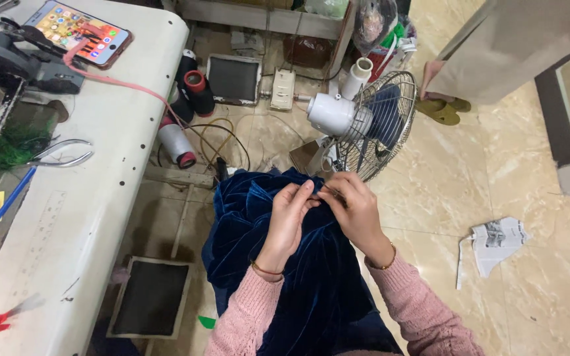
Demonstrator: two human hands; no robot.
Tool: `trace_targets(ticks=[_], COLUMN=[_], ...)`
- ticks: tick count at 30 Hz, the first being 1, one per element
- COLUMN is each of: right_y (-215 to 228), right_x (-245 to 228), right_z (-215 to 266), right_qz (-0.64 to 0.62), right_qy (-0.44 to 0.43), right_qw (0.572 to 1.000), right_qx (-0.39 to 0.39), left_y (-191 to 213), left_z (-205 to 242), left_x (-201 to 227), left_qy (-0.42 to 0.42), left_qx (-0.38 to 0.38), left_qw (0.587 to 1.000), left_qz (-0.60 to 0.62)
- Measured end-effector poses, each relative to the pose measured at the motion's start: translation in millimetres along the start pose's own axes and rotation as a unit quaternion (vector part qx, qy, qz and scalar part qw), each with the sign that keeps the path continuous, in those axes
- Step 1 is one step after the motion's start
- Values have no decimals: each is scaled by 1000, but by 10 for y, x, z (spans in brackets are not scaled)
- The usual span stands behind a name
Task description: Trimming excess threads from a blue velvet garment using thread snips
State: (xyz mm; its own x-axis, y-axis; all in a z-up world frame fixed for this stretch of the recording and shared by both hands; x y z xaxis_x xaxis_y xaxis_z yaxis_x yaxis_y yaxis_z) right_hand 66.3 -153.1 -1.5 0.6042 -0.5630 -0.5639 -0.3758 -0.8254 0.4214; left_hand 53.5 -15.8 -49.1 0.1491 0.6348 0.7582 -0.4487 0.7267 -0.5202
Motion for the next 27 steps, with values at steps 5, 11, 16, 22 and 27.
trace_targets(ticks=[5,11,16,22,27], right_y=[-113,-265,-211,122,155], right_x=[-22,-124,-374,-219,-82], right_z=[59,121,28,568,159], right_qz=[-35,-110,-258,-487,-279], right_qy=[30,-24,-191,-510,-302], right_qw=[999,992,947,665,911], right_qx=[26,61,16,-246,-27], left_y=[11,38,158,269,86], left_z=[-36,-67,-229,-263,-214], left_x=[-91,-129,-269,-8,-13], left_qy=[16,39,0,-35,-21], left_qx=[17,49,105,73,49], left_qw=[1000,998,995,986,985], left_qz=[15,16,-6,145,164])
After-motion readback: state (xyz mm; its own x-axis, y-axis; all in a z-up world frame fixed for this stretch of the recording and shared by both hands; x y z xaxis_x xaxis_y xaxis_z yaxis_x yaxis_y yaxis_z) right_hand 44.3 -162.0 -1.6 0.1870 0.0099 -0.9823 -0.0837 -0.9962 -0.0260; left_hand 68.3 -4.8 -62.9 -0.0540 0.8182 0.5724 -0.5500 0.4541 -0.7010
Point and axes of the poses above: each hand's wrist, its own z-axis away from the middle knuckle, its own y-axis out of the back of the hand, x = y × z, the point moved 3 cm from there along -z, towards the middle knuckle, and after that the axes turned 14 degrees about x, right-handed, at the moved point
